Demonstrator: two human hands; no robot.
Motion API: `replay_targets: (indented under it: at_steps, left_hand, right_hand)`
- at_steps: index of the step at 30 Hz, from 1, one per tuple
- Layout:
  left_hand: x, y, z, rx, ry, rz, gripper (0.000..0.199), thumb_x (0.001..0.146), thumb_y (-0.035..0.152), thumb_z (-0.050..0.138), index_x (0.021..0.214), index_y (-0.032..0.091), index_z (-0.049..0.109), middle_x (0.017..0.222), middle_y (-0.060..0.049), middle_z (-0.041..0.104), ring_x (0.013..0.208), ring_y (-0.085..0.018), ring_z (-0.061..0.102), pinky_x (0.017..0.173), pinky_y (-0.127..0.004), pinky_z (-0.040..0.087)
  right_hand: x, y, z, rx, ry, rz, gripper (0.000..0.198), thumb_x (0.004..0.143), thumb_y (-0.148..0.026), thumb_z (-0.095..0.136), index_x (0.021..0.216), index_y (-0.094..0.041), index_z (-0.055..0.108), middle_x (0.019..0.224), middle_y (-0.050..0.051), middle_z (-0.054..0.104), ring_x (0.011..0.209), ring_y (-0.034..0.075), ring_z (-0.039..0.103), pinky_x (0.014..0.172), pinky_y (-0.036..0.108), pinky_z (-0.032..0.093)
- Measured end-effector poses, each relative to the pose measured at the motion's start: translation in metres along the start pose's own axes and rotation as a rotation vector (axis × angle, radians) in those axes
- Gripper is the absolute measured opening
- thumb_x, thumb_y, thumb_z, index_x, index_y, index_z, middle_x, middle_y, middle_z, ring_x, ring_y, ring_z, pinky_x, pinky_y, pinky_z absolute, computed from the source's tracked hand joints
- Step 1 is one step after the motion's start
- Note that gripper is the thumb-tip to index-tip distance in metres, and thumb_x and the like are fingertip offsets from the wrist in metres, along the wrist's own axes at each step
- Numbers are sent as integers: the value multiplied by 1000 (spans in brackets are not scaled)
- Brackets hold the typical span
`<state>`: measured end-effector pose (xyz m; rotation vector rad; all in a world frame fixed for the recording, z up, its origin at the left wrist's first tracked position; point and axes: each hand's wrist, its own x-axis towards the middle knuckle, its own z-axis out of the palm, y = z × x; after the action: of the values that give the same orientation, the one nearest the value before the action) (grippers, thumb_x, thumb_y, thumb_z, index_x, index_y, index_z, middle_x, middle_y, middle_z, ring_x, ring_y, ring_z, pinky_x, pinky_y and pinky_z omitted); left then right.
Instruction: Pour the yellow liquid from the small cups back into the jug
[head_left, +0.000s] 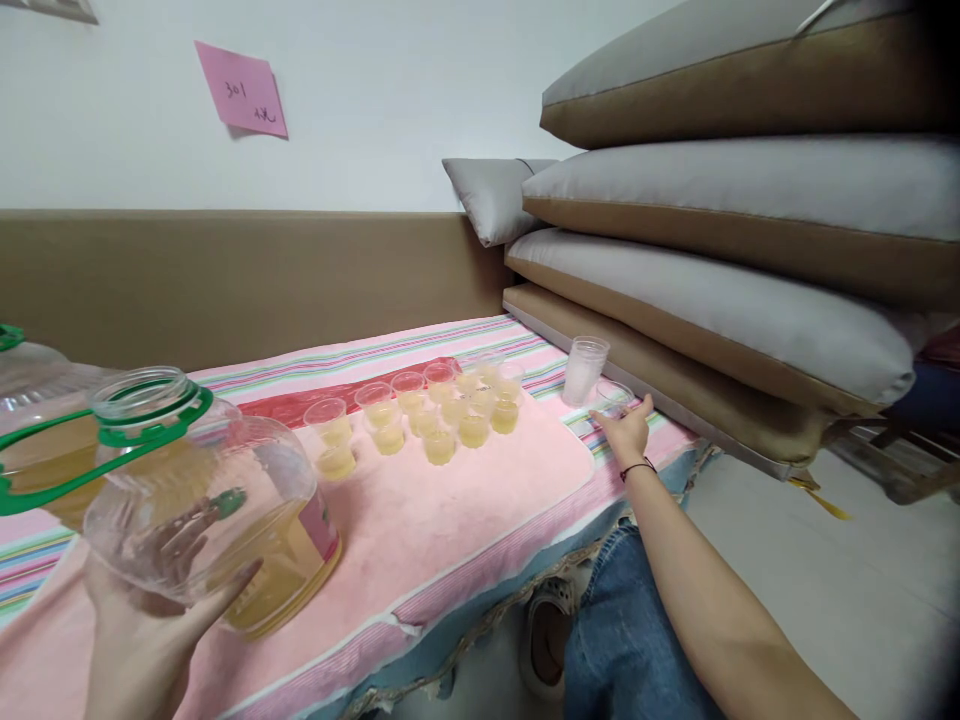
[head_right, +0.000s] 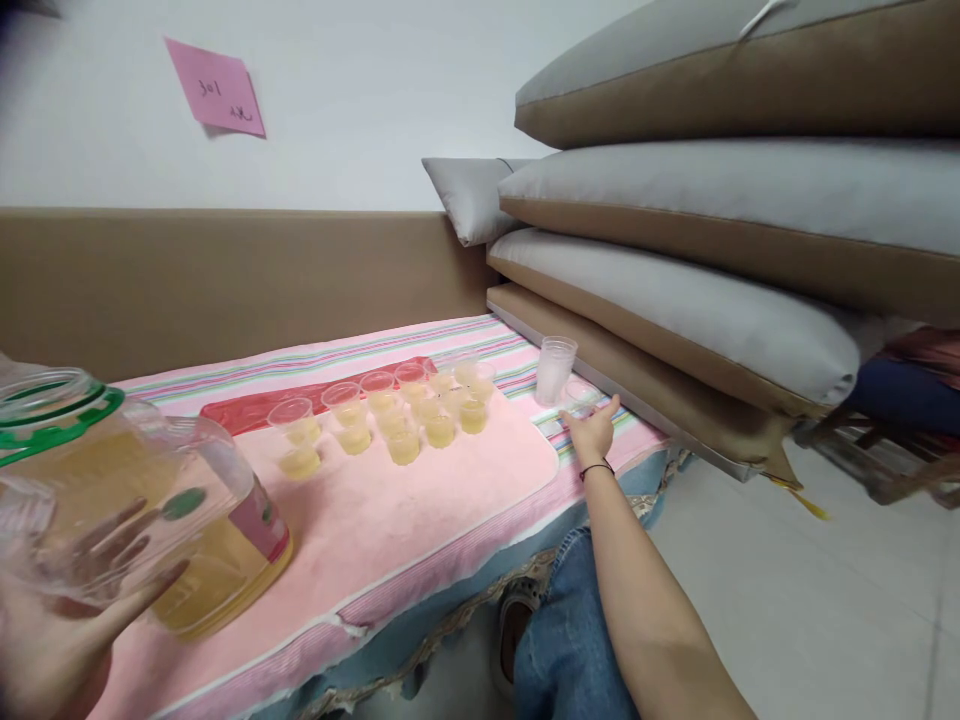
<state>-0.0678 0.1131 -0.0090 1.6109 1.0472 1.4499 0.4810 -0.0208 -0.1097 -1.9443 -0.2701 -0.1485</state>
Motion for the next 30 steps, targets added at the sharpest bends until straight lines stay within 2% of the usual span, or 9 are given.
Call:
replay_targets:
  at_steps: [3, 5, 6, 8, 10, 13, 17, 23, 30]
  left_hand:
    - [0, 4, 3, -35, -13, -35, 117, 36, 19, 90, 140, 41, 40, 127, -9, 59, 127, -46, 54, 100, -73, 43]
    - [0, 5, 4, -39, -2, -26, 114, 37, 20, 90, 139, 39, 41, 131, -10, 58, 128, -46, 53, 103, -72, 41]
    - [-1, 4, 4, -36, 3, -15, 113, 38, 20, 90, 140, 38, 41, 131, -10, 58, 128, -45, 53, 104, -70, 41]
    - [-1, 1, 3, -33, -3, -5, 115, 39, 20, 89, 141, 37, 39, 132, -10, 57, 127, -43, 54, 103, -67, 44]
    - [-1, -4, 0, -36, -15, -9, 120, 37, 18, 90, 143, 38, 37, 131, -10, 57, 126, -42, 55, 102, -65, 46]
    - [0, -12, -4, -39, 6, -13, 125, 34, 16, 90, 144, 40, 35, 131, -8, 57, 129, -40, 53, 108, -64, 40]
    - [-2, -13, -6, -45, 3, -35, 125, 36, 15, 92, 143, 39, 33, 133, -7, 56, 130, -38, 53, 111, -61, 39]
    - [-11, -1, 2, -91, 24, 5, 113, 48, 22, 91, 145, 37, 35, 133, -9, 56, 127, -35, 56, 109, -58, 43]
    - [-11, -6, 1, -89, 5, -2, 109, 46, 22, 92, 140, 35, 37, 132, -8, 56, 129, -36, 54, 110, -59, 40]
  right_hand:
    - [-5, -12, -11, 58, 55, -112, 130, 48, -38, 86, 152, -1, 18, 147, 31, 36, 135, 42, 39, 113, 51, 33]
    - [-15, -27, -15, 111, 98, -228, 122, 53, -41, 83, 151, -3, 21, 154, 28, 24, 144, 39, 24, 121, 51, 19]
    - [-22, -34, -14, 151, 95, -291, 114, 60, -44, 79, 151, -6, 22, 155, 25, 24, 145, 36, 22, 122, 50, 16]
    - [-39, -49, -4, 249, 8, -402, 92, 73, -48, 68, 147, -12, 28, 151, 19, 33, 142, 30, 31, 121, 47, 22]
    - [-57, -57, 16, 340, -159, -463, 75, 77, -50, 62, 140, -17, 39, 142, 16, 47, 132, 27, 46, 114, 45, 35]
    - [-78, -58, 56, 407, -395, -426, 72, 64, -50, 71, 125, -18, 50, 127, 16, 58, 116, 29, 58, 101, 47, 49]
    - [-92, -51, 96, 492, -577, -335, 73, 56, -45, 77, 118, -19, 51, 120, 14, 63, 109, 28, 63, 98, 50, 51]
    - [-96, -52, 109, 566, -589, -269, 73, 56, -45, 81, 117, -18, 51, 123, 15, 62, 111, 27, 63, 100, 48, 51]
    - [-94, -67, 88, 516, -457, -342, 77, 57, -46, 81, 122, -15, 55, 122, 15, 62, 112, 28, 61, 101, 46, 49]
